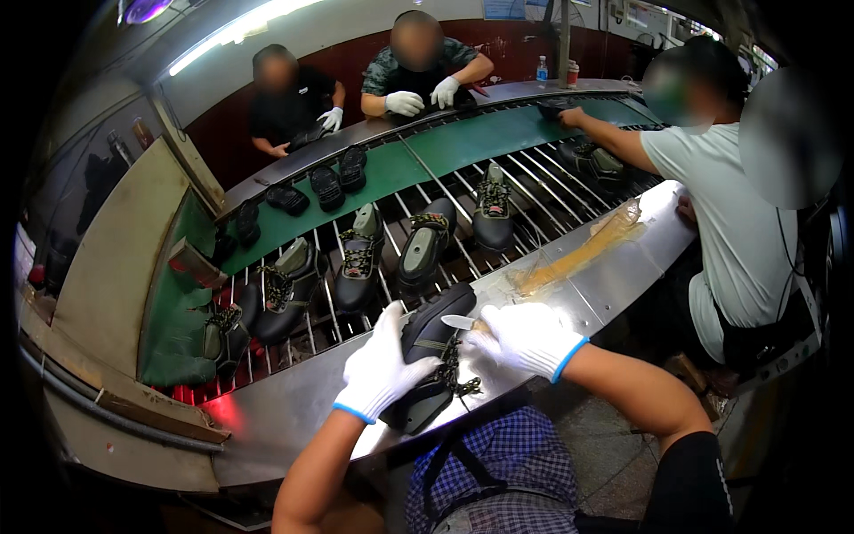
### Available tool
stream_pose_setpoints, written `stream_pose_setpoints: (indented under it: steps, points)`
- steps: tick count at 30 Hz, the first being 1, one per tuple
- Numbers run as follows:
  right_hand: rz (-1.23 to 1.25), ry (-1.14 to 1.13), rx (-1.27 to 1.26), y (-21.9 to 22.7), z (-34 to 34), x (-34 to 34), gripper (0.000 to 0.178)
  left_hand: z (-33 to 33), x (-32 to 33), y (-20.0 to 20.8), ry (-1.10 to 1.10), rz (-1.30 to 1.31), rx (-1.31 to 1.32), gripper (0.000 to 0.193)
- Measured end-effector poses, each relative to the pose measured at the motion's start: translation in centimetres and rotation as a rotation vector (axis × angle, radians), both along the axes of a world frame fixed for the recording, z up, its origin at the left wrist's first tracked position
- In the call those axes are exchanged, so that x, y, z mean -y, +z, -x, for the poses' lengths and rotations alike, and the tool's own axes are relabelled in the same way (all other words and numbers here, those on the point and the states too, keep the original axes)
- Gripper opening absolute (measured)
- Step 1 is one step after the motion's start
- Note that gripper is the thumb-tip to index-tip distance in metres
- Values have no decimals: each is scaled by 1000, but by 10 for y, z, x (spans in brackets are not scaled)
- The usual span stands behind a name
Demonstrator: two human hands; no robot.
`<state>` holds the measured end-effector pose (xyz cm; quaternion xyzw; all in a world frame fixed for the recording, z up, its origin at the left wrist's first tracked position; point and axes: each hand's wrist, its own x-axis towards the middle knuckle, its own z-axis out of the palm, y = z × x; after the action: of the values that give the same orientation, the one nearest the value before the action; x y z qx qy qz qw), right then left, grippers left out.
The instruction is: The person trims excess material from the edges of shoe soles using a small knife, handling one shoe at a time and rotating them to reach all sides. The person places trimmed shoes onto a conveyor belt.
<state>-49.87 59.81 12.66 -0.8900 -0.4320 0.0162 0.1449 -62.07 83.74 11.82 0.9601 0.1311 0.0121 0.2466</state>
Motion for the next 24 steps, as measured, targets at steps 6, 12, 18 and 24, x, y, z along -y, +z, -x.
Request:
stream_pose_setpoints:
  steps: [6, 12, 18, 24]
  points:
    - [6, -38, 0, -15, -3, -27, 48, -29, 4, -10, 13, 108, -12, 105]
    - [-283, -164, -864, -34, 0, -45, 50, -21, 8, -16, 19, 75, 13, 103]
    - [131, -30, -128, 12, 2, -26, 50, -20, 3, -13, 32, 71, 27, 103]
    - [32, -3, -463, 1, -7, -60, 53, -13, -1, -18, 48, 90, 46, 104]
